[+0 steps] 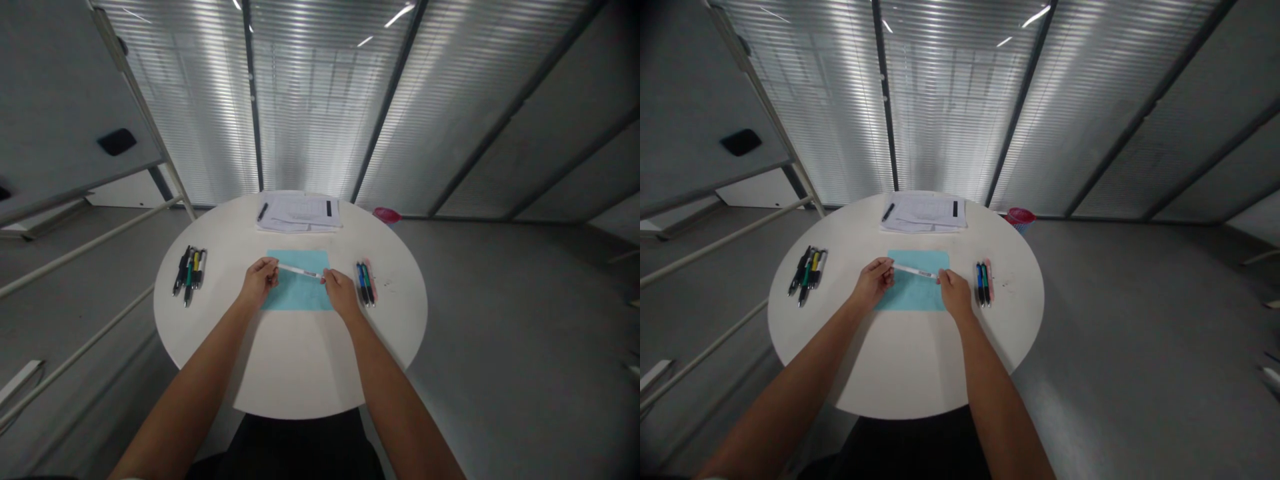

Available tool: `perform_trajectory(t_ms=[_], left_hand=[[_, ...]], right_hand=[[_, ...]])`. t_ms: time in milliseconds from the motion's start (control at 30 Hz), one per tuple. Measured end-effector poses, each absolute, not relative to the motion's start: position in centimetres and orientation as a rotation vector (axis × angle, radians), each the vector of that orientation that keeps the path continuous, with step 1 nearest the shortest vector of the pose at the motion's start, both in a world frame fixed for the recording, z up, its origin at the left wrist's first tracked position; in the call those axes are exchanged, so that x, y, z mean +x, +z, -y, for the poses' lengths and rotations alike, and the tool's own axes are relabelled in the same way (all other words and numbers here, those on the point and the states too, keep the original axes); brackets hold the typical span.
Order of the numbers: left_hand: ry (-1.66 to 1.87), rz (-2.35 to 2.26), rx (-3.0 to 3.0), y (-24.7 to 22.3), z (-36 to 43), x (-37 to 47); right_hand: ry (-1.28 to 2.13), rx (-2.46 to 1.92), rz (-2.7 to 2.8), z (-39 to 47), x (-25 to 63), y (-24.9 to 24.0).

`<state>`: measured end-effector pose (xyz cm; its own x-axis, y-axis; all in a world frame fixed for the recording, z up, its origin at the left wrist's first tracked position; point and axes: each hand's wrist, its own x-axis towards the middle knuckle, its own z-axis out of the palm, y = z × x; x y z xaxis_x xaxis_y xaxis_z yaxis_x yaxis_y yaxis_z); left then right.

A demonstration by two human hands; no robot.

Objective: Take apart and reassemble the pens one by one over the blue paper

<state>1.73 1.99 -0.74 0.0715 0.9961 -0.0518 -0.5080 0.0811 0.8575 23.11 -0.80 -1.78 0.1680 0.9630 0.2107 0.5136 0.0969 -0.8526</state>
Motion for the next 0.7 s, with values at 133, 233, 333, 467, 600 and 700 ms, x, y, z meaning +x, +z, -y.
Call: perform_trajectory(t_ms=[133,233,333,467,600,700], left_hand=[[1.321,-0.800,0.791,-0.8,-2.0,1.7],[1.318,-0.796,0.795,-1.0,-2.1,1.7],[1.314,-0.797,0.790,-1.1,-2.1,1.7],[1.293,-0.798,0.782,-1.0,-2.1,1.6],[1.292,-0.776,0.772,-1.0,-2.1,1.5],[1.298,-0.771,0.778,-1.1,-2.0,1.5]], right_hand=[[0.627,-1.544,1.463,0.7,23.2,-1.8],[0.644,-1.530,1.467,0.5,23.4,-2.0],[0.661,-1.503,1.479,0.3,23.5,-2.3],[0.645,-1.497,1.500,0.1,23.5,-2.7],[0.653,-1.513,1.512,0.1,23.5,-2.8],[0.651,-1.526,1.520,0.2,23.5,-2.6]])
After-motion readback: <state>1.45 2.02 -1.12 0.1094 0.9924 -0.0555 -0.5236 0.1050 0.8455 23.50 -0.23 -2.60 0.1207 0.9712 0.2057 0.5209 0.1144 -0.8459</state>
